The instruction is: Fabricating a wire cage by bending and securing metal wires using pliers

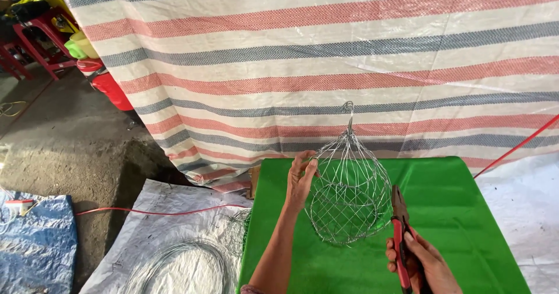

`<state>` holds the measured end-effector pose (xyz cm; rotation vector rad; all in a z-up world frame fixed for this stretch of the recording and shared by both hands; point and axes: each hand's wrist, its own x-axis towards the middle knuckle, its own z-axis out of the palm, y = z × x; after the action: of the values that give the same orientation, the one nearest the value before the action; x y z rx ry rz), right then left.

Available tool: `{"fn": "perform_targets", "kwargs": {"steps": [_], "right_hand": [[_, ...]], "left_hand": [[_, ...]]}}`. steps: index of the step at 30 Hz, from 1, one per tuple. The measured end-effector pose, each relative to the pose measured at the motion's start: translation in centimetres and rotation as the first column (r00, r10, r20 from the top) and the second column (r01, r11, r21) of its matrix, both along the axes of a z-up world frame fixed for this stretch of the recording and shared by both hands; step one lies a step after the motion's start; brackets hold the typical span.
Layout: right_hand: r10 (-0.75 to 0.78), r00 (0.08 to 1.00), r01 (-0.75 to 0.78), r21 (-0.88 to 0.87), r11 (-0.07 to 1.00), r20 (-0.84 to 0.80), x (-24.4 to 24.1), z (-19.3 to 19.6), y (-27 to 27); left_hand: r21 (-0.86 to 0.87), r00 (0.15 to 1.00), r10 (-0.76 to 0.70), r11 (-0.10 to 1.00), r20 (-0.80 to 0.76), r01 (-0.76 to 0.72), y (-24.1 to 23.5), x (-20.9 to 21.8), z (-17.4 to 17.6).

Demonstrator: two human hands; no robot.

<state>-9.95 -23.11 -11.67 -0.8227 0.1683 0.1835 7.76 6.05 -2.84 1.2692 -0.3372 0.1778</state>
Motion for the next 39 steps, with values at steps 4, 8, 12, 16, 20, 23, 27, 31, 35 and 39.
{"fn": "perform_targets", "kwargs": {"steps": [4, 8, 12, 16, 20, 23, 27, 31, 35, 39], "right_hand": [[-0.021, 1.000, 0.021, -0.017, 1.000, 0.011, -0.6, -0.6, -0.4], [-0.014, 0.999, 0.015, -0.036, 0.999, 0.030, -1.1, 0.8, 0.0], [0.117, 0.993, -0.119, -0.097, 0.988, -0.028, -2.0, 3.1, 0.9], [0.205, 0.974, -0.215, -0.118, 0.969, -0.091, -2.4, 6.2, 3.3], [0.244, 0.960, -0.263, -0.141, 0.955, -0.139, -2.1, 8.1, 4.7], [0.264, 0.957, -0.277, -0.106, 0.955, -0.117, -1.5, 8.1, 5.0], [0.295, 0.951, -0.302, -0.083, 0.950, -0.087, -0.8, 9.1, 5.1], [0.292, 0.947, -0.306, -0.099, 0.947, -0.133, -0.4, 9.9, 5.3], [0.306, 0.935, -0.325, -0.084, 0.942, -0.178, 0.0, 10.4, 5.4], [0.340, 0.919, -0.354, -0.036, 0.935, -0.200, 0.5, 10.1, 5.3]], "left_hand": [[0.132, 0.999, 0.006, 0.991, 0.037, -0.011, 0.2, -2.0, 1.9], [0.352, 0.966, 0.192, 0.904, 0.172, -0.242, 0.1, -2.0, 1.4], [0.375, 0.826, 0.460, 0.739, 0.327, -0.560, -0.4, -4.6, 2.0], [0.272, 0.714, 0.544, 0.677, 0.441, -0.684, -2.2, -7.2, -1.1], [0.316, 0.685, 0.545, 0.620, 0.484, -0.718, -3.9, -9.5, -2.2], [0.367, 0.649, 0.528, 0.545, 0.548, -0.754, -4.4, -9.7, -3.2], [0.394, 0.637, 0.509, 0.509, 0.580, -0.765, -4.9, -9.4, -2.8], [0.422, 0.679, 0.496, 0.539, 0.541, -0.729, -5.4, -9.4, -2.7], [0.407, 0.680, 0.489, 0.554, 0.547, -0.726, -5.4, -9.8, -2.2], [0.406, 0.678, 0.471, 0.557, 0.564, -0.725, -5.2, -10.1, -1.3]]}}
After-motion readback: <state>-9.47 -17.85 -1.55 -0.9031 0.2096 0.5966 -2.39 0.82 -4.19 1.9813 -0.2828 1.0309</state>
